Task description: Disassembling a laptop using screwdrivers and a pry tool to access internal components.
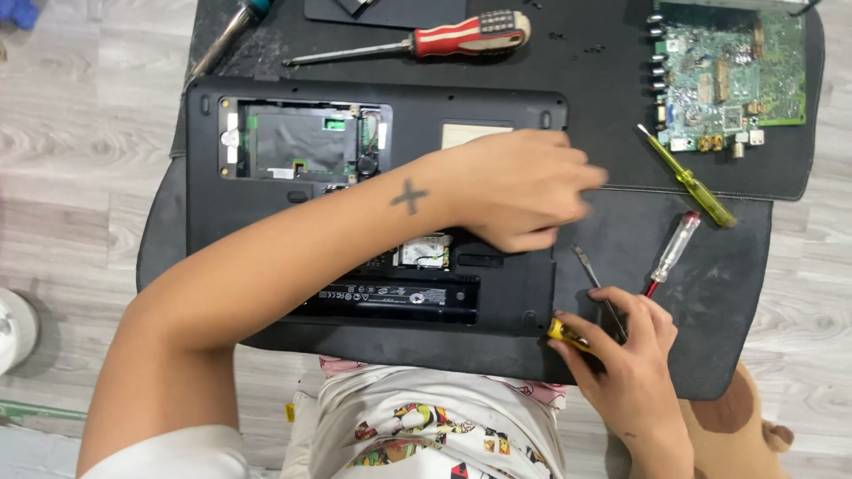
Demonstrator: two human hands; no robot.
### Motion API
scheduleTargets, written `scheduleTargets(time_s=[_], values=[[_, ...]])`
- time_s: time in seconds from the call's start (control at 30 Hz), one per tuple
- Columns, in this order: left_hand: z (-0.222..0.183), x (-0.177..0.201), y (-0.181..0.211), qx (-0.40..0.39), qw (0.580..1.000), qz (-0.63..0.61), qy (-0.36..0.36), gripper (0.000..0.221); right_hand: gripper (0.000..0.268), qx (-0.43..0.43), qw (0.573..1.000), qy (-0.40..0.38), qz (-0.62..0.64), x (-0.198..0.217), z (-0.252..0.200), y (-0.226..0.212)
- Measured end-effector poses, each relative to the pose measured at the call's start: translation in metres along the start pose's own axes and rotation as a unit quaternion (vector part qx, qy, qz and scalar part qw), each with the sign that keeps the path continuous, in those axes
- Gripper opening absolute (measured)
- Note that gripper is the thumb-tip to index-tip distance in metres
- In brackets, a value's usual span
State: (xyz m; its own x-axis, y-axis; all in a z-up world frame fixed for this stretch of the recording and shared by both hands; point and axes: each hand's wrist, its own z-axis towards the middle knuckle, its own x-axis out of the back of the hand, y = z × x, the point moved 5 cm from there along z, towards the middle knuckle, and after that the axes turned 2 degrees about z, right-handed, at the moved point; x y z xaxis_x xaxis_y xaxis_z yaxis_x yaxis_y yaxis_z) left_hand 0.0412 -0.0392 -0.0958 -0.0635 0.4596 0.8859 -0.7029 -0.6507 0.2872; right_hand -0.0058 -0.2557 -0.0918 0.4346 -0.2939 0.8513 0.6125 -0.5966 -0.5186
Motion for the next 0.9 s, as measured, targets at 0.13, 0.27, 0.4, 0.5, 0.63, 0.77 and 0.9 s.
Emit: scheduleTargets(time_s=[0.13, 0.27, 0.4, 0.5, 0.63, 0.77, 0.9], values=[[0.010, 0.015, -0.011, 0.014, 0.999, -0.003, 0.047, 0.020, 0.027, -0.014, 0.999, 0.013, -0.047, -0.002, 0.006, 0.000], [-0.012, 0.055, -0.010, 0.062, 0.993, 0.084, 0.054, 0.014, 0.033, -0.023, 0.996, 0.055, -0.062, 0.000, 0.015, 0.002], [-0.058, 0.094, -0.002, 0.129, 0.984, 0.118, 0.025, 0.012, 0.032, -0.022, 0.992, 0.078, -0.094, -0.001, 0.023, 0.009], [-0.090, 0.116, 0.015, 0.205, 0.975, 0.088, -0.004, 0.015, 0.027, -0.036, 0.990, 0.093, -0.100, 0.007, 0.039, -0.001], [-0.124, 0.102, 0.038, 0.268, 0.960, 0.054, -0.058, 0.008, 0.029, -0.020, 0.989, 0.105, -0.106, 0.009, 0.045, -0.002], [-0.139, 0.094, 0.061, 0.310, 0.950, 0.018, -0.041, 0.007, 0.030, -0.029, 0.988, 0.089, -0.125, 0.010, 0.049, -0.008], [-0.152, 0.092, 0.075, 0.360, 0.932, 0.015, 0.019, 0.010, 0.033, -0.029, 0.986, 0.087, -0.139, 0.012, 0.048, -0.011]])
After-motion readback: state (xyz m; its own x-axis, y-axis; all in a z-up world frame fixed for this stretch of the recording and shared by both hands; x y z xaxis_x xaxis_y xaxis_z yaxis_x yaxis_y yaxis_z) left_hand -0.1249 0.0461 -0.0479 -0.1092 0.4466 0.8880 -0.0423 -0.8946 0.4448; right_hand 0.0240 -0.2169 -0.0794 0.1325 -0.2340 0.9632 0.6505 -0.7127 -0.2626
